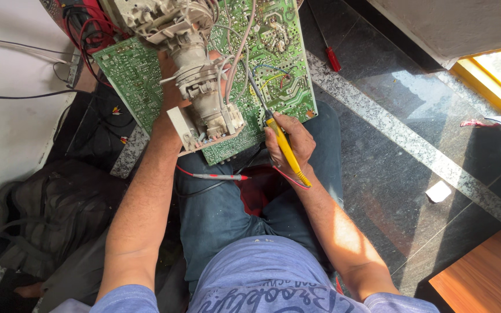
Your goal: The person sits on a low stool and solders a green circuit board resting on their lap. They use a soldering iron in their right hand and apply solder wire with their left hand to various connection points on the board.
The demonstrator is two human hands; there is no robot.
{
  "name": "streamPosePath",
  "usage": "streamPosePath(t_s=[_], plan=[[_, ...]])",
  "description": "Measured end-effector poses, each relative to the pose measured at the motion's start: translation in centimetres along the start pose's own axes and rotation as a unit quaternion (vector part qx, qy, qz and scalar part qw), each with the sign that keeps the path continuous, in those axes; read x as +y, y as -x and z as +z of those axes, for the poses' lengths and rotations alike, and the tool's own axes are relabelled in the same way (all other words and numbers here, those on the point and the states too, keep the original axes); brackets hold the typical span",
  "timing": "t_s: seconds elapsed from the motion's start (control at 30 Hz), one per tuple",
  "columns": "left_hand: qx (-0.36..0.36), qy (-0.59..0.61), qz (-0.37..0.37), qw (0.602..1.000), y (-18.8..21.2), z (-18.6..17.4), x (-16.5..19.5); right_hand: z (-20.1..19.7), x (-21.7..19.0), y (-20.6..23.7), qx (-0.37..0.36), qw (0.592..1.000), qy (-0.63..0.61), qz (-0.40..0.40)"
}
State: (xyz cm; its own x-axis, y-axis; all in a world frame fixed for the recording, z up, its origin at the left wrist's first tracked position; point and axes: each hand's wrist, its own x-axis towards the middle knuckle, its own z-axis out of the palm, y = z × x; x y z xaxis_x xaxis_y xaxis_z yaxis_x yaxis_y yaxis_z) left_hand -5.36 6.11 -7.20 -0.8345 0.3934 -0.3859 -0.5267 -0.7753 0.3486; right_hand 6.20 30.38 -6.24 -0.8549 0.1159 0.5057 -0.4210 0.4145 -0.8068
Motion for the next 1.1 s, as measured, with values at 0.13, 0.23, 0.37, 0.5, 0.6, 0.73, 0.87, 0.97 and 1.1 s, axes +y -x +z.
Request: streamPosePath(t_s=[0.13, 0.23, 0.37, 0.5, 0.6, 0.73, 0.87, 0.97, 1.1], plan=[[0.000, -0.002, 0.004, 1.000, 0.05, 0.03, 0.05, 0.07, -0.20, -0.21, -0.008, 1.000, -0.012, -0.007], [-0.001, -0.001, 0.005, 1.000, -0.10, 0.14, 0.03, 0.10, -0.39, -0.22, 0.002, 1.000, -0.009, 0.021], [-0.001, -0.006, 0.007, 1.000, -0.22, 0.30, 0.03, 0.05, -0.47, -0.25, 0.007, 0.999, -0.015, 0.042], [0.002, -0.003, 0.006, 1.000, -0.05, 0.35, -0.16, -0.16, -0.44, -0.23, 0.010, 0.999, -0.030, 0.035], [0.003, -0.004, 0.007, 1.000, -0.04, 0.35, -0.19, -0.34, -0.50, -0.11, 0.007, 0.999, -0.032, 0.040], [0.000, -0.002, 0.011, 1.000, -0.10, 0.41, -0.07, -0.38, -0.52, -0.13, 0.007, 0.998, -0.045, 0.037], [-0.001, 0.000, 0.012, 1.000, 0.10, 0.46, 0.02, -0.38, -0.61, -0.16, 0.006, 0.998, -0.049, 0.034], [-0.001, 0.000, 0.014, 1.000, 0.16, 0.50, 0.07, -0.35, -0.67, -0.13, 0.008, 0.998, -0.054, 0.032], [-0.004, 0.002, 0.016, 1.000, 0.02, 0.60, 0.17, -0.31, -0.69, -0.14, 0.003, 0.998, -0.049, 0.038]])
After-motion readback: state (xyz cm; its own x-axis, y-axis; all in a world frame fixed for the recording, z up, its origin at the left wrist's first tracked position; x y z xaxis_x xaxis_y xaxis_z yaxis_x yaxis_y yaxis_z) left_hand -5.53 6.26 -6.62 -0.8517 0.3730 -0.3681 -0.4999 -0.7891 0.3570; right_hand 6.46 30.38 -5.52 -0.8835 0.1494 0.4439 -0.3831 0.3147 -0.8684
